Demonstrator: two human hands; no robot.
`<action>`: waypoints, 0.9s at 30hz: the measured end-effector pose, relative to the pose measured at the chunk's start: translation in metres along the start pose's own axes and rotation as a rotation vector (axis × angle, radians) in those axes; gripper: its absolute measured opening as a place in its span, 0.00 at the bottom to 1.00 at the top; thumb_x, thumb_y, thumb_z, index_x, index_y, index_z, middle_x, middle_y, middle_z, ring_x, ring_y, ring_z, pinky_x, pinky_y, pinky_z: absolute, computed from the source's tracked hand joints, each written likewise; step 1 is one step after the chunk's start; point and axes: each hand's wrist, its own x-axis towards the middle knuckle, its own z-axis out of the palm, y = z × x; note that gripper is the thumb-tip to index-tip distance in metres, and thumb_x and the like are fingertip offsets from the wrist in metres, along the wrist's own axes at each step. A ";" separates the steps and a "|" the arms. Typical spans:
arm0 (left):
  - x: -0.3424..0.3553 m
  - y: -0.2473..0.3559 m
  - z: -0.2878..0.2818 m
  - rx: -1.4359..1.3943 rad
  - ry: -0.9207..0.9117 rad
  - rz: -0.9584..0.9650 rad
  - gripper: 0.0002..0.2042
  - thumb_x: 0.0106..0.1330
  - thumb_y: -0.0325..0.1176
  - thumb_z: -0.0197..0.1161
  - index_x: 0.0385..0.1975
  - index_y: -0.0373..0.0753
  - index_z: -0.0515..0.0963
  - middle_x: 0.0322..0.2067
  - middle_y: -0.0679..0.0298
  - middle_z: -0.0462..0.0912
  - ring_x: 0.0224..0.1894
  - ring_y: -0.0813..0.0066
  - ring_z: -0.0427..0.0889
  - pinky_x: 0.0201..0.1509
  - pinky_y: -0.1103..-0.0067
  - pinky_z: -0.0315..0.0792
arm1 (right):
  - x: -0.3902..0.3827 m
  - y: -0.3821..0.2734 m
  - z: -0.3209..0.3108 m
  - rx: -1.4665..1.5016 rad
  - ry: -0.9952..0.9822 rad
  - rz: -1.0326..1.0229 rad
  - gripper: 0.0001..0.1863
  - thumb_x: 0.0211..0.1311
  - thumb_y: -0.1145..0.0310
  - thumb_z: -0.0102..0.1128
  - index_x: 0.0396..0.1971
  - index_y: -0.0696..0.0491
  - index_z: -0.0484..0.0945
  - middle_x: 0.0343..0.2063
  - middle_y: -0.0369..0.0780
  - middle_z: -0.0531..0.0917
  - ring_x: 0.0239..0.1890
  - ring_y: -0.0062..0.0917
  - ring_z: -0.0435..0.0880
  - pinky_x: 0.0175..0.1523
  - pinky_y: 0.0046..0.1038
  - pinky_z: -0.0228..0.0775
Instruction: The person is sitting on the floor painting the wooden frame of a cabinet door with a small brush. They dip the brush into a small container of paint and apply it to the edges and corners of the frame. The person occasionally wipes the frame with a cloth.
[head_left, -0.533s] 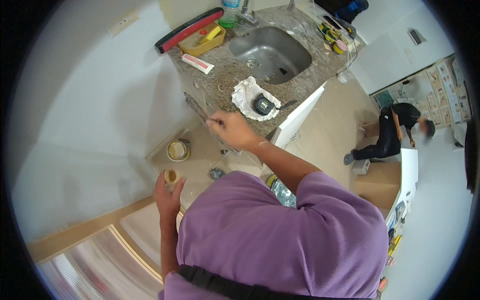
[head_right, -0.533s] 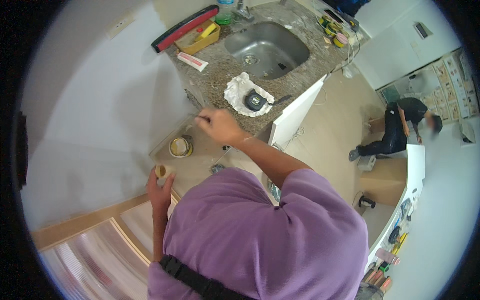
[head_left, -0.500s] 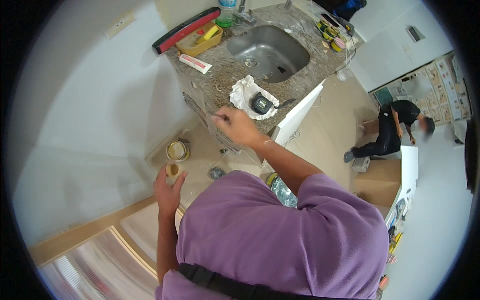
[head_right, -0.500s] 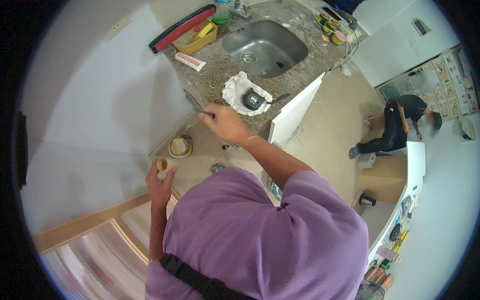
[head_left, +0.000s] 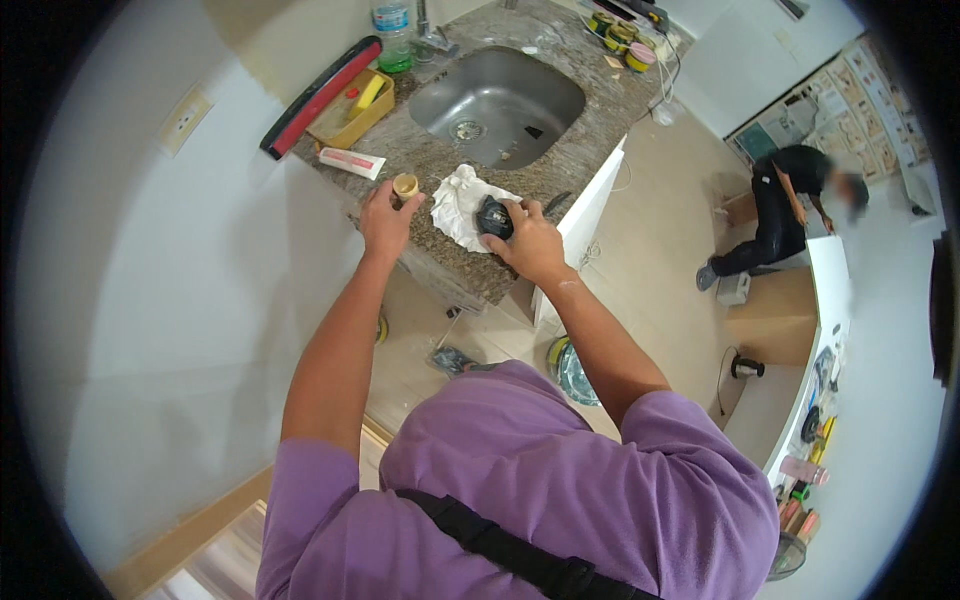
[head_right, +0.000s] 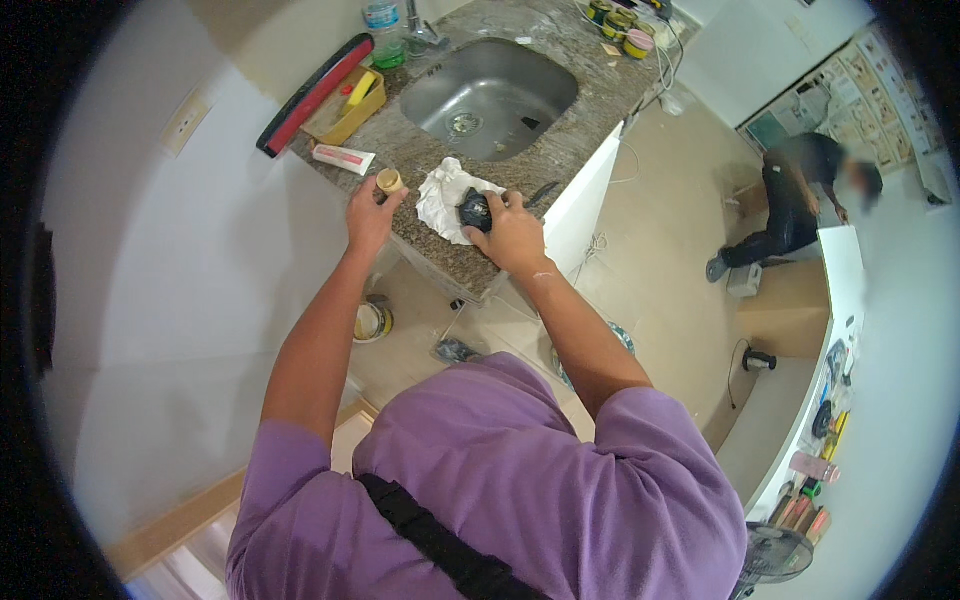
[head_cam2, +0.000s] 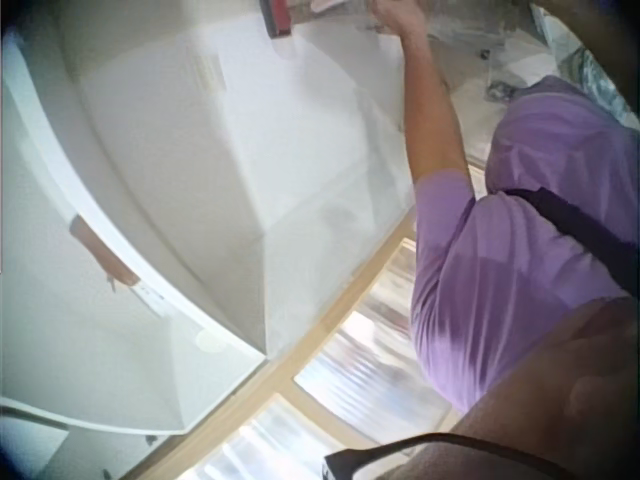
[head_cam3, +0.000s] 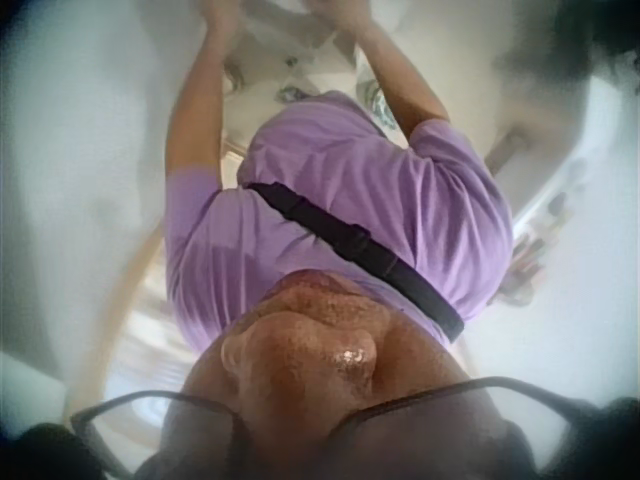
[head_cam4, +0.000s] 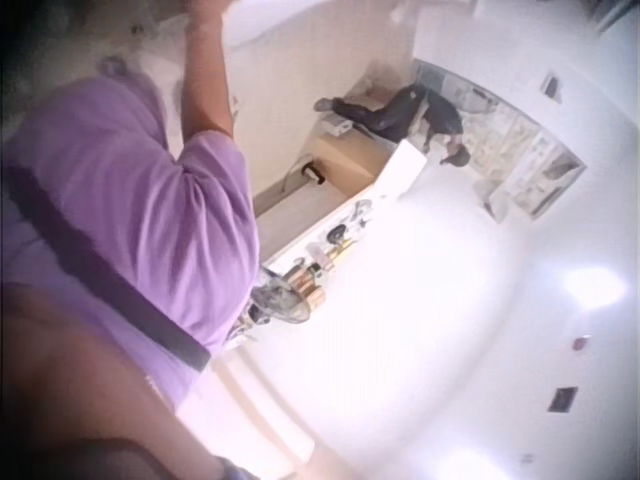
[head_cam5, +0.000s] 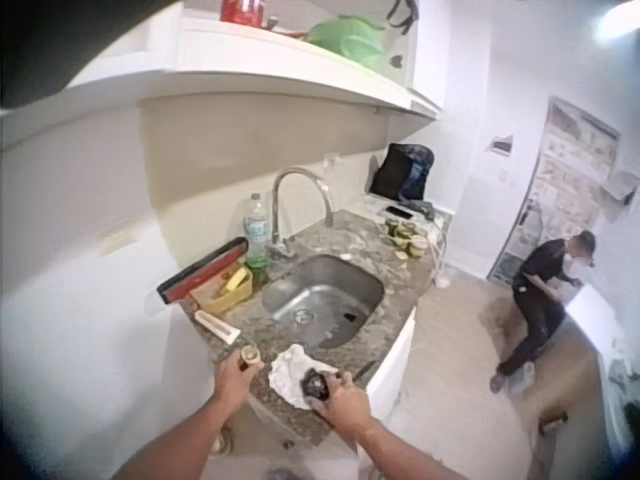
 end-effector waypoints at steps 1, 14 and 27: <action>0.005 -0.007 0.008 0.030 0.021 0.010 0.26 0.63 0.47 0.78 0.54 0.36 0.83 0.45 0.52 0.87 0.52 0.49 0.82 0.62 0.59 0.72 | 0.002 0.001 0.000 0.028 -0.031 0.033 0.40 0.57 0.46 0.77 0.64 0.55 0.77 0.56 0.52 0.81 0.50 0.49 0.88 0.55 0.48 0.82; -0.060 0.041 0.038 0.404 0.032 0.174 0.18 0.67 0.44 0.75 0.45 0.37 0.85 0.46 0.50 0.86 0.51 0.49 0.81 0.60 0.56 0.71 | 0.051 0.101 -0.024 -0.087 0.192 0.206 0.40 0.60 0.39 0.74 0.62 0.55 0.80 0.53 0.50 0.83 0.50 0.49 0.88 0.54 0.47 0.82; -0.072 0.111 -0.091 -0.743 0.024 -0.041 0.10 0.77 0.33 0.67 0.49 0.34 0.79 0.31 0.70 0.84 0.33 0.86 0.78 0.38 0.80 0.74 | 0.008 -0.083 -0.057 1.079 -0.076 -0.241 0.23 0.69 0.63 0.74 0.59 0.59 0.84 0.37 0.31 0.85 0.32 0.13 0.73 0.38 0.20 0.68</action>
